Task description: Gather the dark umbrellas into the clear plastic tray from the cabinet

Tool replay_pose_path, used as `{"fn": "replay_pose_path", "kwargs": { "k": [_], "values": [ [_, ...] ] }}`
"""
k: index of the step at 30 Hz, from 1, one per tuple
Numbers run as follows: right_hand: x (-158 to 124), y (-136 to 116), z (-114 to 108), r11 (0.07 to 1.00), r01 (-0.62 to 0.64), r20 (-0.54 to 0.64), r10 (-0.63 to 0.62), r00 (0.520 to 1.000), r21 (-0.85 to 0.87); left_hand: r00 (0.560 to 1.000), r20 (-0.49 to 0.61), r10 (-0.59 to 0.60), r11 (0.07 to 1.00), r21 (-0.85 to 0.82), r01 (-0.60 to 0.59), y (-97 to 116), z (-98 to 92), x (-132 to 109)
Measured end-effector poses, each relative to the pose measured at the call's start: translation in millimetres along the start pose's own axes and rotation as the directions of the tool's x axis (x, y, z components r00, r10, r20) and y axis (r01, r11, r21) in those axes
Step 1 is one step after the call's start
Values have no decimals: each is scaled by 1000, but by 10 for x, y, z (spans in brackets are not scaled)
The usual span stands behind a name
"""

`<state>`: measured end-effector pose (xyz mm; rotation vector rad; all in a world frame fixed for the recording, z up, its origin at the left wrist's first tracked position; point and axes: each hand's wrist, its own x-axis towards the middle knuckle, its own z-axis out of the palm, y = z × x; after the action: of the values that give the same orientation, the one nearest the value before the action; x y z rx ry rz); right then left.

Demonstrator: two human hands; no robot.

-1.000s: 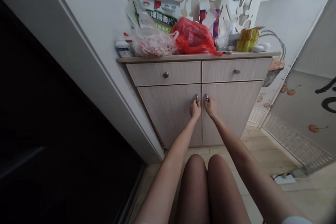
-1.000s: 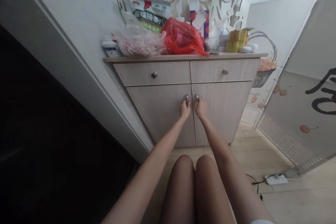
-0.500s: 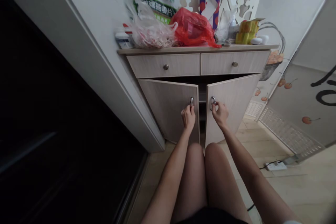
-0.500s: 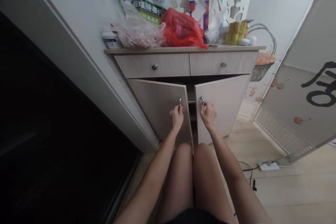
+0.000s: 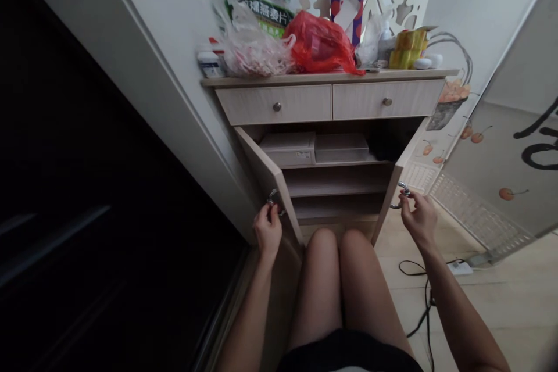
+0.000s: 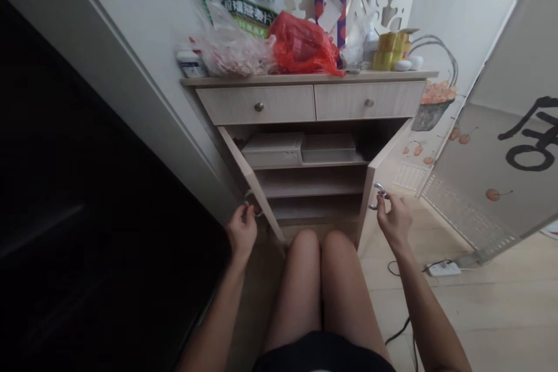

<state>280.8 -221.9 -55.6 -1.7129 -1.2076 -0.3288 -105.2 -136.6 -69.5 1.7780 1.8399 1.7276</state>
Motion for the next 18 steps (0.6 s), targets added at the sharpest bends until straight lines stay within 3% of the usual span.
{"fn": "replay_pose_path", "kwargs": {
  "k": [10,14,18],
  "values": [
    [-39,605,-540,978,-80,-58,71,996,-193,975,-215,-50,985,150,83,-493,-734,147],
    [22,898,-859,965,-122,-60,111,992,-231,952,-256,-170,957,188,221,-647,-1006,271],
    [123,1195,-1123,946,-235,-59,227,972,-223,897,-311,-315,914,155,374,-869,-1226,443]
  ]
}}
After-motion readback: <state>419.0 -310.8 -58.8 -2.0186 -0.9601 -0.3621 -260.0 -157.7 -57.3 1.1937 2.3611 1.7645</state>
